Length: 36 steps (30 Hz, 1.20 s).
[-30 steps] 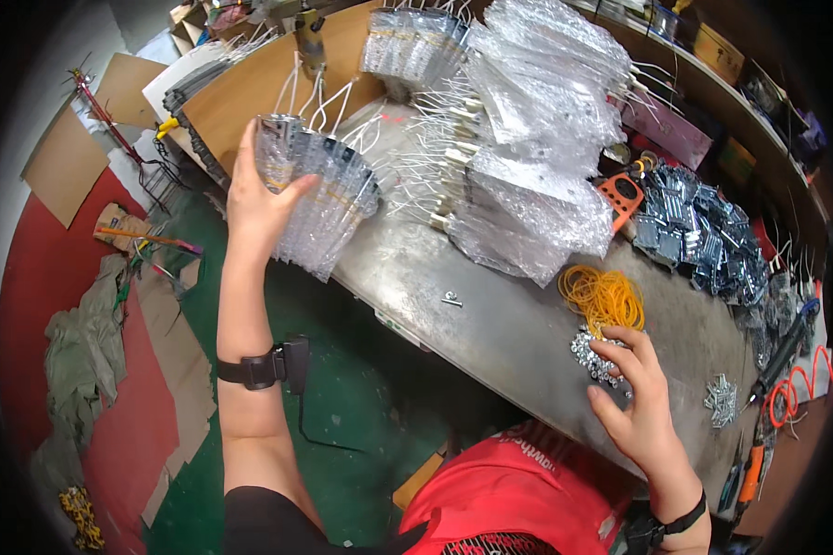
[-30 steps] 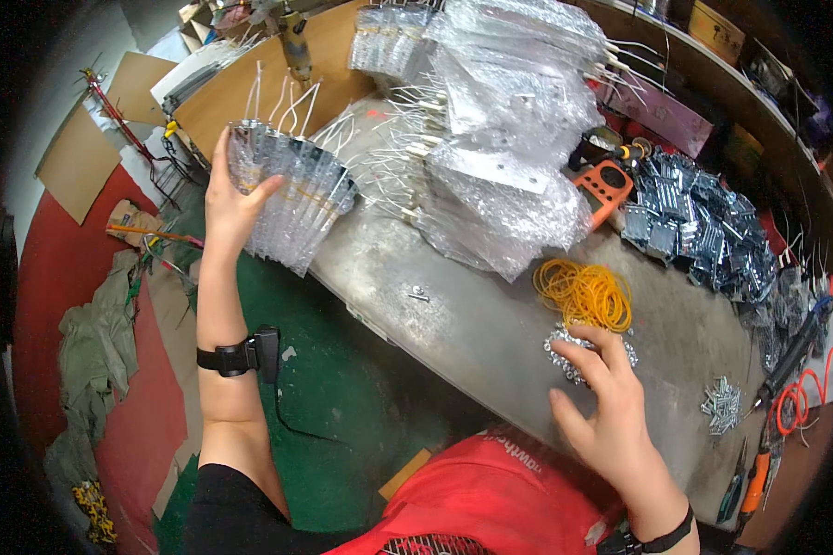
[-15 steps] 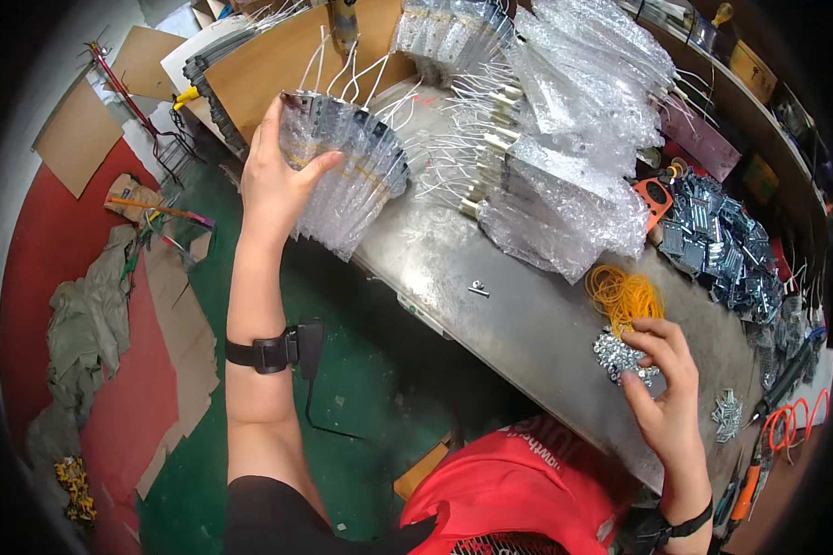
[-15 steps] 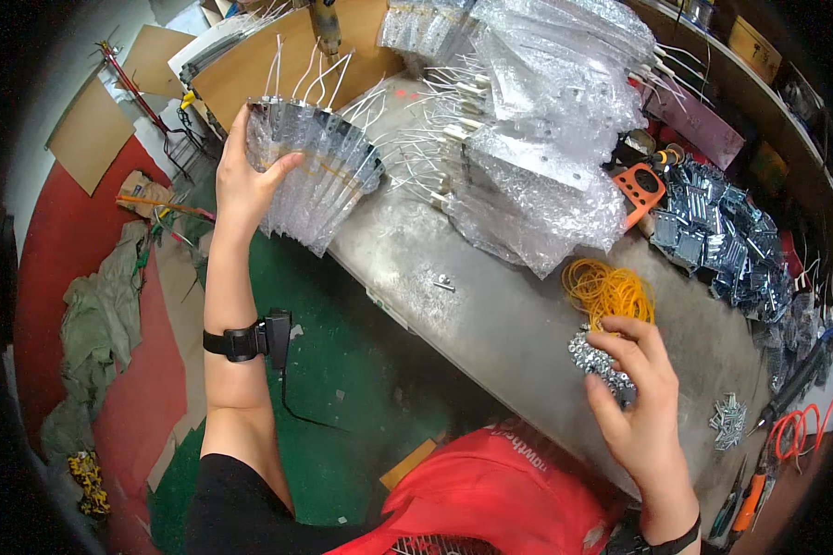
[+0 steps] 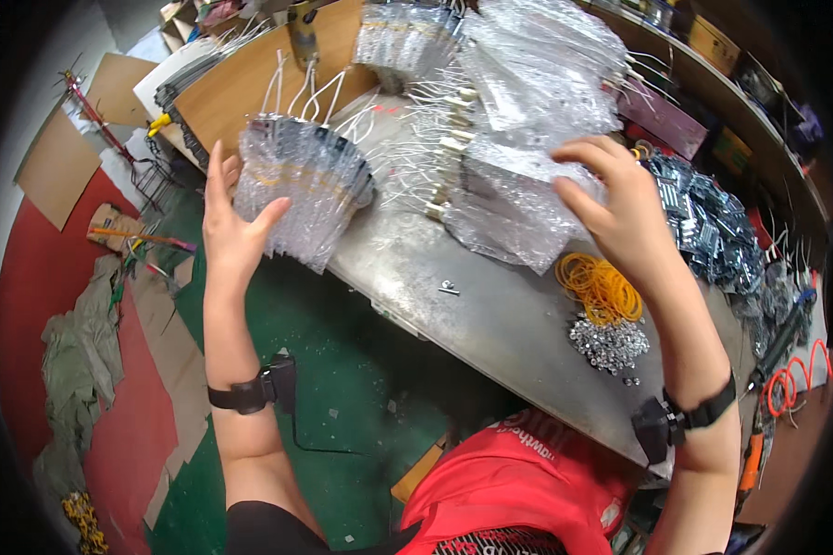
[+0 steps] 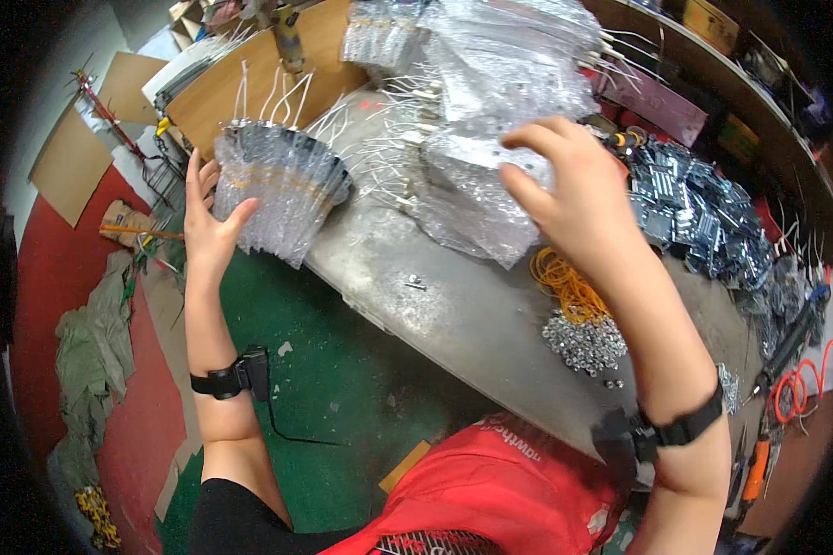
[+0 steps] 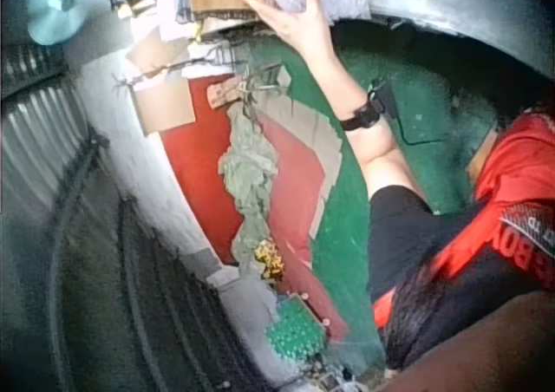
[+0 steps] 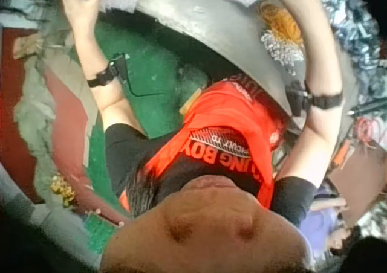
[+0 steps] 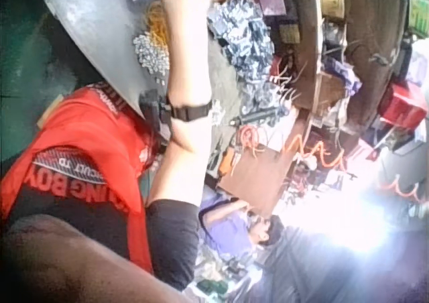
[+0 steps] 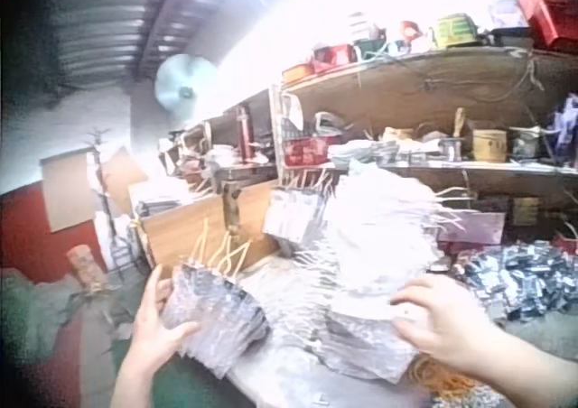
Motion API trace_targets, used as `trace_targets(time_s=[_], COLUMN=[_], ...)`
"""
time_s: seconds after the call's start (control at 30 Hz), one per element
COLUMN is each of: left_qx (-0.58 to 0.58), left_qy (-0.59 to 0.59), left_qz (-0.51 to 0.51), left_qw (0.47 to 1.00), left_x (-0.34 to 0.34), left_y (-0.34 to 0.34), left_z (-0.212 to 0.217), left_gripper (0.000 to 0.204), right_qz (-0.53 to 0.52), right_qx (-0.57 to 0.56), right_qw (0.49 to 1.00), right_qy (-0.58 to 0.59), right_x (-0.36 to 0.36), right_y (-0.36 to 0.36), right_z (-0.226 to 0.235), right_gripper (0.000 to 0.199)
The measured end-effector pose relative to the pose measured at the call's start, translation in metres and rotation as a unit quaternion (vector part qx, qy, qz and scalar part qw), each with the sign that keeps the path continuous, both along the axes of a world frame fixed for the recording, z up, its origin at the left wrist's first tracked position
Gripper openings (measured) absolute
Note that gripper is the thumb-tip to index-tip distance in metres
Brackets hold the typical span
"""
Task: Manually assemble metal housings for electronic components using an electric screwdriver.
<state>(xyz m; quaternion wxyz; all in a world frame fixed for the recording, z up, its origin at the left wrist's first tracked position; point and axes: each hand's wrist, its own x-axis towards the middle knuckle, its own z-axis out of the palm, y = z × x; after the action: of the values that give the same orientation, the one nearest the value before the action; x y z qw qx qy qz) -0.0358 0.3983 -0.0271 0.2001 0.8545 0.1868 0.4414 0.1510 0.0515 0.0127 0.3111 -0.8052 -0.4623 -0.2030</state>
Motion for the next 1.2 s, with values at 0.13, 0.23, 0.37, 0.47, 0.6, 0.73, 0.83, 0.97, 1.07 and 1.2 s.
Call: trace_targets(time_s=[0.13, 0.23, 0.37, 0.47, 0.6, 0.73, 0.83, 0.97, 1.07, 1.2], left_qx=[-0.084, -0.062, -0.033, -0.001, 0.062, -0.142, -0.311, -0.565, -0.636, -0.633], left_qy=[-0.001, 0.036, 0.016, 0.006, -0.133, -0.220, -0.041, -0.063, -0.102, -0.049], left_qz=[-0.061, -0.014, 0.000, 0.027, 0.079, -0.085, -0.350, -0.558, -0.512, -0.471], left_qw=[0.995, 0.997, 0.999, 1.000, 0.986, 0.961, 0.883, 0.605, 0.568, 0.613], left_x=[0.000, -0.001, -0.005, -0.010, -0.026, -0.029, -0.003, 0.030, 0.031, 0.031], left_y=[0.015, 0.007, 0.013, 0.005, -0.027, -0.115, -0.195, -0.278, -0.319, -0.320], left_z=[-0.009, -0.012, -0.013, -0.009, -0.001, -0.014, -0.036, -0.039, -0.019, -0.033], left_gripper=[0.104, 0.108, 0.107, 0.103, 0.067, 0.028, 0.050, 0.084, 0.063, 0.066], right_qz=[-0.070, -0.129, -0.132, -0.095, -0.063, -0.052, -0.019, 0.016, -0.012, 0.094], right_qx=[-0.116, -0.192, -0.185, -0.125, -0.055, 0.099, 0.267, 0.303, 0.179, -0.112], right_qw=[0.991, 0.972, 0.968, 0.969, 0.980, 0.963, 0.843, 0.801, 0.879, 0.897], right_qy=[0.007, -0.039, -0.109, -0.193, -0.183, 0.246, 0.467, 0.516, 0.441, 0.418], right_x=[0.011, 0.016, 0.019, 0.023, 0.008, -0.030, -0.066, -0.121, -0.133, -0.096], right_y=[0.026, 0.035, 0.038, 0.028, -0.001, -0.040, -0.062, -0.072, -0.095, -0.147], right_z=[-0.005, -0.012, -0.027, -0.035, -0.033, -0.042, -0.067, -0.085, -0.064, -0.058], right_gripper=[0.039, 0.043, 0.041, 0.037, 0.028, 0.043, 0.048, 0.045, 0.043, 0.042])
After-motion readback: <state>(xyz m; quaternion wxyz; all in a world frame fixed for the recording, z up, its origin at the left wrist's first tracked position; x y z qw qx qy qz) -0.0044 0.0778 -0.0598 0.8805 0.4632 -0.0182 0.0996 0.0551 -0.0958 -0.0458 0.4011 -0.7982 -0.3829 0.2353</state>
